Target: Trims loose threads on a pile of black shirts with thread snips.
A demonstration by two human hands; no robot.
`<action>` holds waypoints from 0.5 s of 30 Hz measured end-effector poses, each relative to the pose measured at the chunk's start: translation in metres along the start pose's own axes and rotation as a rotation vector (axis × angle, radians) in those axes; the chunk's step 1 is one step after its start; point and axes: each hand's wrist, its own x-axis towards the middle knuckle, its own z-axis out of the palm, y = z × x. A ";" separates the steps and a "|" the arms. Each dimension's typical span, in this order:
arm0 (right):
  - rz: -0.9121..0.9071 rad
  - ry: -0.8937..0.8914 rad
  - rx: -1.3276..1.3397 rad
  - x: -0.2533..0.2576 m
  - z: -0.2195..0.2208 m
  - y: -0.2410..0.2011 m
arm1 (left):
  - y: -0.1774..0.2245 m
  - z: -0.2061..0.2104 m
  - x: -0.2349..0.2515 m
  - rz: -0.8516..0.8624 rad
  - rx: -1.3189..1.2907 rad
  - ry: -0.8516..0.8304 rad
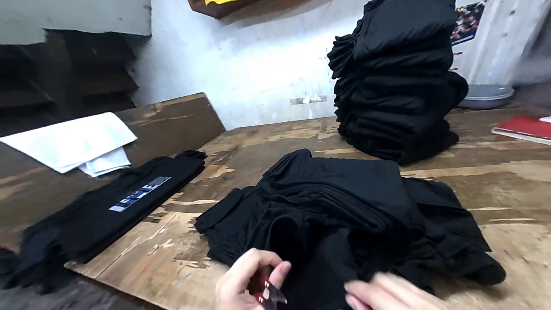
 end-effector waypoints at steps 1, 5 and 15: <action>-0.007 0.071 -0.020 0.015 0.012 -0.003 | 0.000 0.001 0.001 -0.010 0.009 0.045; -0.065 0.232 -0.033 0.061 0.076 0.011 | -0.008 -0.002 -0.007 -0.008 0.096 0.119; -0.024 0.185 0.340 0.007 0.040 0.003 | -0.013 -0.021 -0.039 0.117 0.183 0.133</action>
